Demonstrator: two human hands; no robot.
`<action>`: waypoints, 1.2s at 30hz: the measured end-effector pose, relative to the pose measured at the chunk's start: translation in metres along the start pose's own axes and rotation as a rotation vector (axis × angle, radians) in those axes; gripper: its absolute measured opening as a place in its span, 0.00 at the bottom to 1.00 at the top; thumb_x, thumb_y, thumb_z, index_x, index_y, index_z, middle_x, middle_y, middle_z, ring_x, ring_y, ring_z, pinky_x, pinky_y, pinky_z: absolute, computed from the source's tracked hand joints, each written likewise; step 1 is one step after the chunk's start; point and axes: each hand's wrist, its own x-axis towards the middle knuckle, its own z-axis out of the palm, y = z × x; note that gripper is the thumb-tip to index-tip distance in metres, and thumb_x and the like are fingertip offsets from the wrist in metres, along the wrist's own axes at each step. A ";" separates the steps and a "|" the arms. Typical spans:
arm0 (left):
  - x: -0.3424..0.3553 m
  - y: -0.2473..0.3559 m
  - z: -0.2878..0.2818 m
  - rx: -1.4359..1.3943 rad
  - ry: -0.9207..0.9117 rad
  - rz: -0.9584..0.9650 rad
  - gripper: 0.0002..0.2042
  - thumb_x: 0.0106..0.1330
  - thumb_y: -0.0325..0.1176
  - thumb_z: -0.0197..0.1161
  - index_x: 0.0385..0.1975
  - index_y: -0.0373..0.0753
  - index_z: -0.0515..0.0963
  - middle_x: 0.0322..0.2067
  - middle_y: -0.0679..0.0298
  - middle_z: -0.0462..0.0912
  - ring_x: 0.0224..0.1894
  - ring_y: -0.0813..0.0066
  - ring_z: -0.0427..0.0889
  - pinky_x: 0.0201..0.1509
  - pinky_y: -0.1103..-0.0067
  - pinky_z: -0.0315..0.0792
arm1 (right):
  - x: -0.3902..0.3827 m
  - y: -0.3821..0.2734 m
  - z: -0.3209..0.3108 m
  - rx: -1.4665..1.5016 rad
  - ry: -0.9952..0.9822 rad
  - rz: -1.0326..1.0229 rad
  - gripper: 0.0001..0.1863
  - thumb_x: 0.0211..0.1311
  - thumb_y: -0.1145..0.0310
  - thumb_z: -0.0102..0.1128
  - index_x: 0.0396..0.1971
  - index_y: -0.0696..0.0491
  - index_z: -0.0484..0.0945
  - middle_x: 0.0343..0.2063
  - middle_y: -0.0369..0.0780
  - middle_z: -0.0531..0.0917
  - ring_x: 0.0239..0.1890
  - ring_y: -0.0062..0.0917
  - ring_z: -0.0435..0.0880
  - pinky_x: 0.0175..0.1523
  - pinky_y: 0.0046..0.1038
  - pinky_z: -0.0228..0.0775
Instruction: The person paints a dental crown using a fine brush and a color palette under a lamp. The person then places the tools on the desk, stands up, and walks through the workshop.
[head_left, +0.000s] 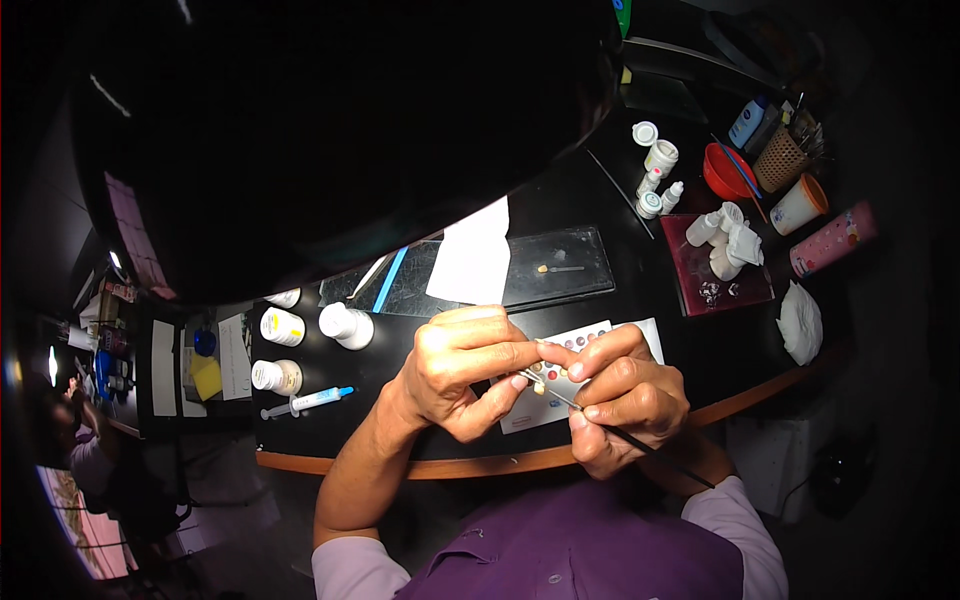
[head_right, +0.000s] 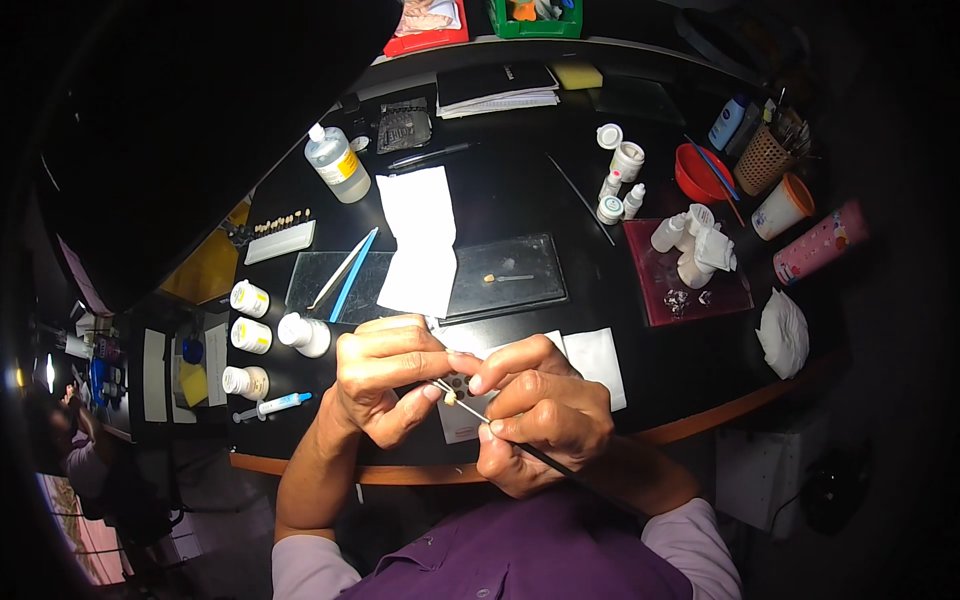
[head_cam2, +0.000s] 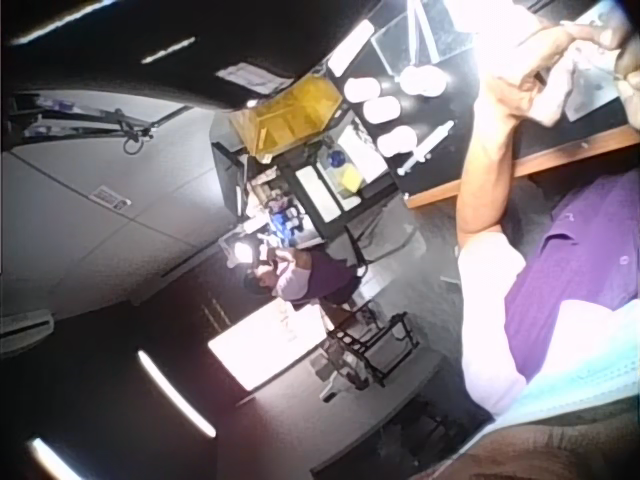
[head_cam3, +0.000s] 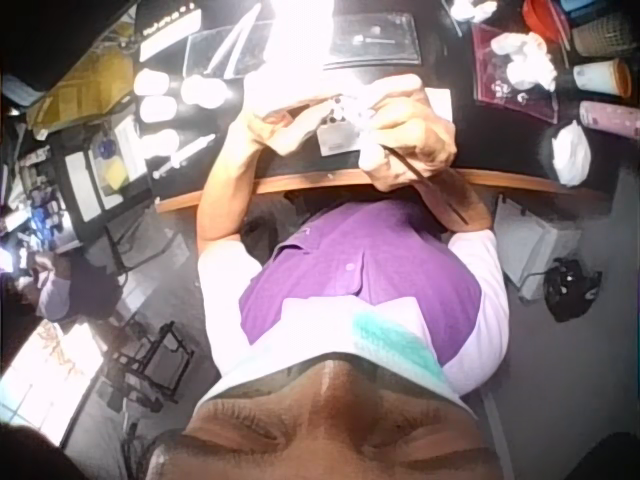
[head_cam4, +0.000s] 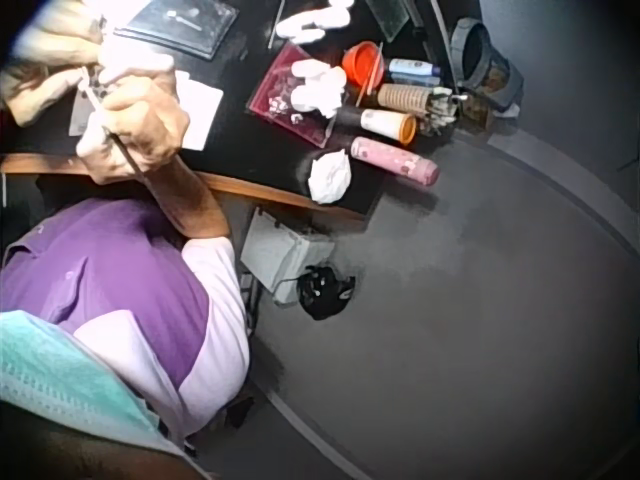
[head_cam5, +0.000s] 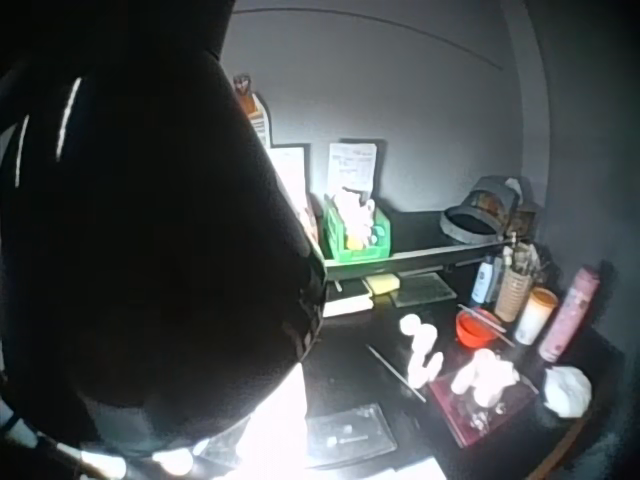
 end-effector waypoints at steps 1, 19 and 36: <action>0.000 0.000 0.000 0.005 -0.002 0.005 0.19 0.49 0.26 0.64 0.41 0.30 0.90 0.23 0.58 0.84 0.23 0.68 0.80 0.30 0.74 0.73 | 0.000 0.000 0.000 0.002 0.004 0.001 0.11 0.54 0.84 0.66 0.31 0.55 0.74 0.26 0.39 0.80 0.44 0.35 0.86 0.56 0.48 0.90; 0.000 0.002 -0.003 0.034 -0.070 -0.045 0.18 0.52 0.25 0.63 0.42 0.28 0.89 0.21 0.57 0.83 0.20 0.67 0.82 0.27 0.74 0.75 | -0.002 0.003 0.001 -0.067 0.010 -0.006 0.11 0.54 0.83 0.65 0.33 0.54 0.73 0.26 0.38 0.80 0.44 0.37 0.87 0.52 0.40 0.88; 0.001 0.002 -0.005 0.059 -0.077 -0.051 0.17 0.53 0.26 0.63 0.42 0.28 0.89 0.20 0.58 0.82 0.20 0.67 0.81 0.26 0.74 0.74 | -0.002 0.005 0.003 -0.050 0.019 -0.003 0.11 0.53 0.83 0.65 0.32 0.53 0.74 0.25 0.37 0.80 0.41 0.36 0.86 0.48 0.38 0.87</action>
